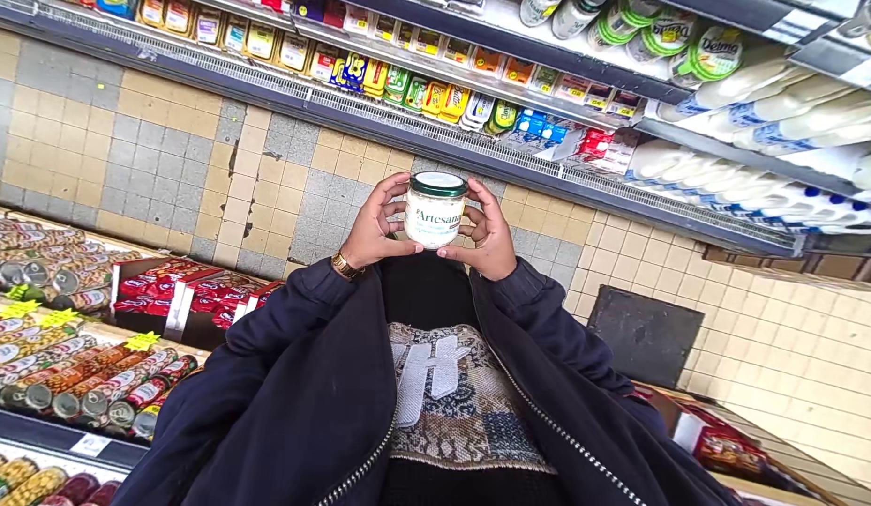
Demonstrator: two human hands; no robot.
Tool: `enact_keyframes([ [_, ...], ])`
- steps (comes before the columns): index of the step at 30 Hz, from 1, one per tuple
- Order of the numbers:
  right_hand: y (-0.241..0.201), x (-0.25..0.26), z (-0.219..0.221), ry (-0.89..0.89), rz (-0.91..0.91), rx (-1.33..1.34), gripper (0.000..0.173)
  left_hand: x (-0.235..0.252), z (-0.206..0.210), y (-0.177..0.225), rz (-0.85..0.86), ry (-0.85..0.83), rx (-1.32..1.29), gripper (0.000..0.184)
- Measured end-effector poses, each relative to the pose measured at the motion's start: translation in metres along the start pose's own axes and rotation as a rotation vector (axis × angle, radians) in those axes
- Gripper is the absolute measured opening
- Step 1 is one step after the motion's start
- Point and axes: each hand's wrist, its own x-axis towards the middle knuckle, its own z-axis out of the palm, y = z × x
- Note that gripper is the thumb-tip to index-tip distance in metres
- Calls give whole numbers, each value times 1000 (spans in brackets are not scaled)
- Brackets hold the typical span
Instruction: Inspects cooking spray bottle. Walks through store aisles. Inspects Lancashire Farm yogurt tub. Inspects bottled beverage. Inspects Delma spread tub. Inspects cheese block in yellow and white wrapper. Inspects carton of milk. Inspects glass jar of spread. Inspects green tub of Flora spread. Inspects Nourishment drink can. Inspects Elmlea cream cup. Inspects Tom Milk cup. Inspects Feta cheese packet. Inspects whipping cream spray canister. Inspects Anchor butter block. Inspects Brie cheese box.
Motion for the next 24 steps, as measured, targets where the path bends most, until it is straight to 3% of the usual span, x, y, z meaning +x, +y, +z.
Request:
enact_keyframes([
  [16, -1, 21, -12, 38, 31, -19, 110, 38, -5, -1, -62, -12, 48, 111],
  [24, -20, 82, -64, -103, 93, -171, 65, 77, -5, -14, -78, -64, 128, 102],
])
